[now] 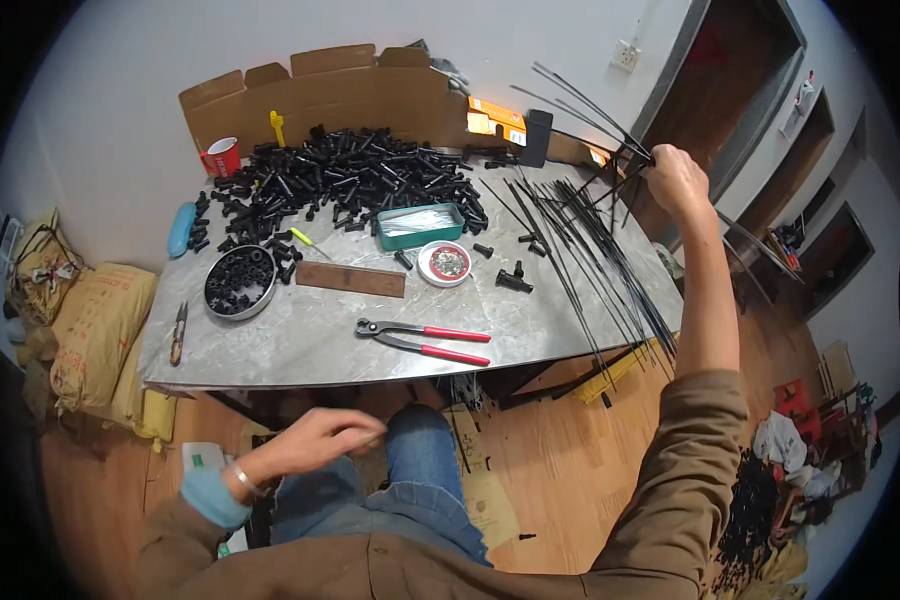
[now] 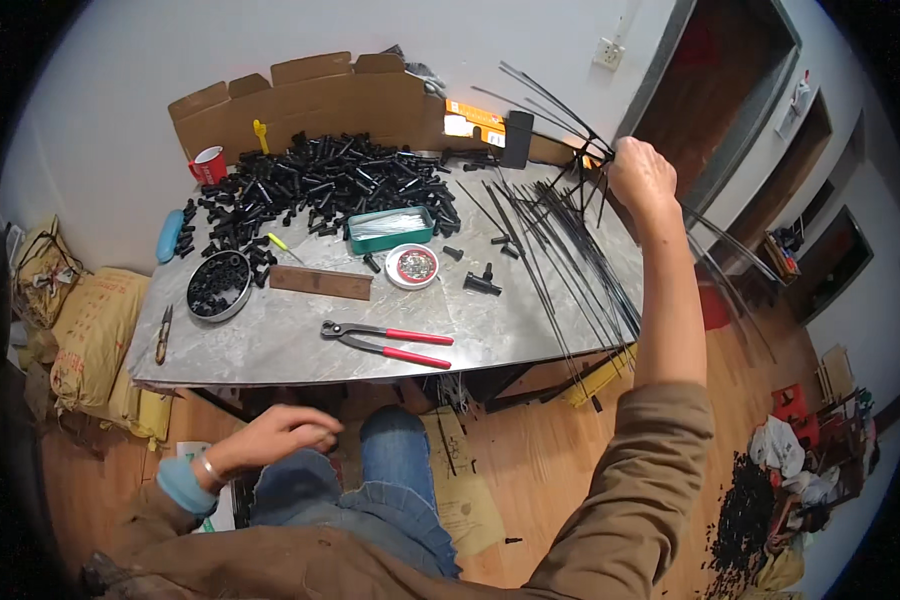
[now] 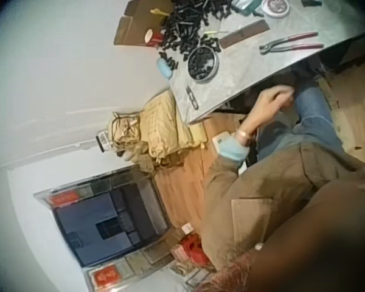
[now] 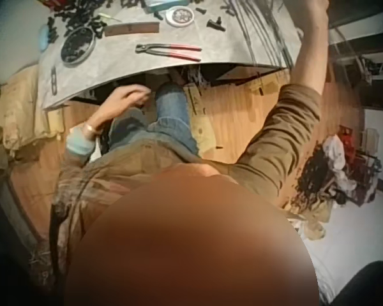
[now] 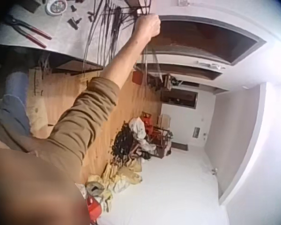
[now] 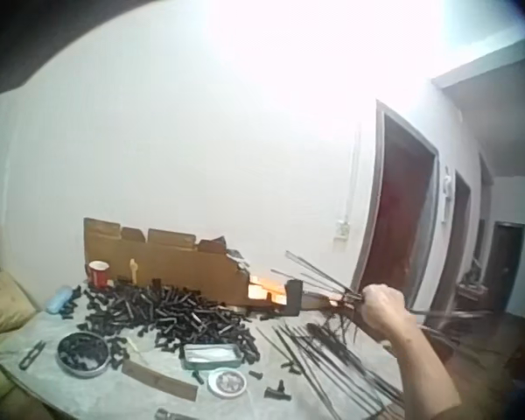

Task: Bundling a set of black rods together with zip ties and trimming the ends using pliers.

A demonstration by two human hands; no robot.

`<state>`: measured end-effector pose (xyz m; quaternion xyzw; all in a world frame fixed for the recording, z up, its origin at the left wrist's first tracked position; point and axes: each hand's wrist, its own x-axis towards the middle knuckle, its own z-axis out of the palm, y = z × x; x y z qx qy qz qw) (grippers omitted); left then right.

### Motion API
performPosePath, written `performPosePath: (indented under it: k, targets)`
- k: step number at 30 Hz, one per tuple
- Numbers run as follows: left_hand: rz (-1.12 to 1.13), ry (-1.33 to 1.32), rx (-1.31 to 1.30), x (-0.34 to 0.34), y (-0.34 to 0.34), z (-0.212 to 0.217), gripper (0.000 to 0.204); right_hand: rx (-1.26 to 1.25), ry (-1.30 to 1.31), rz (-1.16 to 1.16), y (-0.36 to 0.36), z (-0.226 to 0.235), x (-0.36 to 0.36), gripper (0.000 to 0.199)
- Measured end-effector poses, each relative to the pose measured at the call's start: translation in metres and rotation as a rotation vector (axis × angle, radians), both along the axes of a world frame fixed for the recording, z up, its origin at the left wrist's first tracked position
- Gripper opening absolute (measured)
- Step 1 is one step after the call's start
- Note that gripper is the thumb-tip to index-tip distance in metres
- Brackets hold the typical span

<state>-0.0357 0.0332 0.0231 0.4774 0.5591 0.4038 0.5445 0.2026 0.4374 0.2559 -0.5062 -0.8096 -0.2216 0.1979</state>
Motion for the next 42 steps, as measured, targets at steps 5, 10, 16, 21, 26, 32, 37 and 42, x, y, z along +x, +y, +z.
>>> performPosePath:
  k: [5, 10, 16, 21, 26, 32, 37, 42]
  targets:
    - [-0.154, -0.5, 0.222, 0.061, 0.083, 0.081, 0.062, 0.05, 0.006, 0.382, -0.118, -0.002, -0.057, 0.009]
    - [0.132, -0.754, 0.578, 0.079, 0.12, 0.131, 0.061, -0.033, 0.108, 0.723, -0.205, -0.051, -0.075, 0.012]
    - [0.707, -0.687, 0.629, 0.025, 0.126, 0.135, 0.031, -0.61, 0.353, 0.849, -0.224, -0.121, -0.07, 0.013]
    - [0.669, -0.423, 0.932, -0.021, 0.103, 0.17, 0.034, -1.211, 0.782, 1.005, -0.25, -0.17, -0.118, 0.017]
    - [0.593, -0.144, 1.036, -0.034, 0.082, 0.219, 0.039, -0.906, 1.061, 1.195, -0.256, -0.155, -0.204, 0.019]
    - [0.723, -0.247, 0.703, -0.077, 0.109, 0.125, 0.037, -0.833, 0.967, 1.023, -0.235, -0.268, -0.251, 0.022]
    - [0.751, -0.329, 0.839, -0.107, 0.099, 0.151, 0.041, -1.658, 0.719, 1.063, -0.246, -0.192, -0.194, 0.025]
    - [0.534, -0.227, 0.52, -0.087, 0.106, 0.176, 0.059, -1.024, 0.982, 0.733, -0.125, -0.191, -0.112, 0.036]
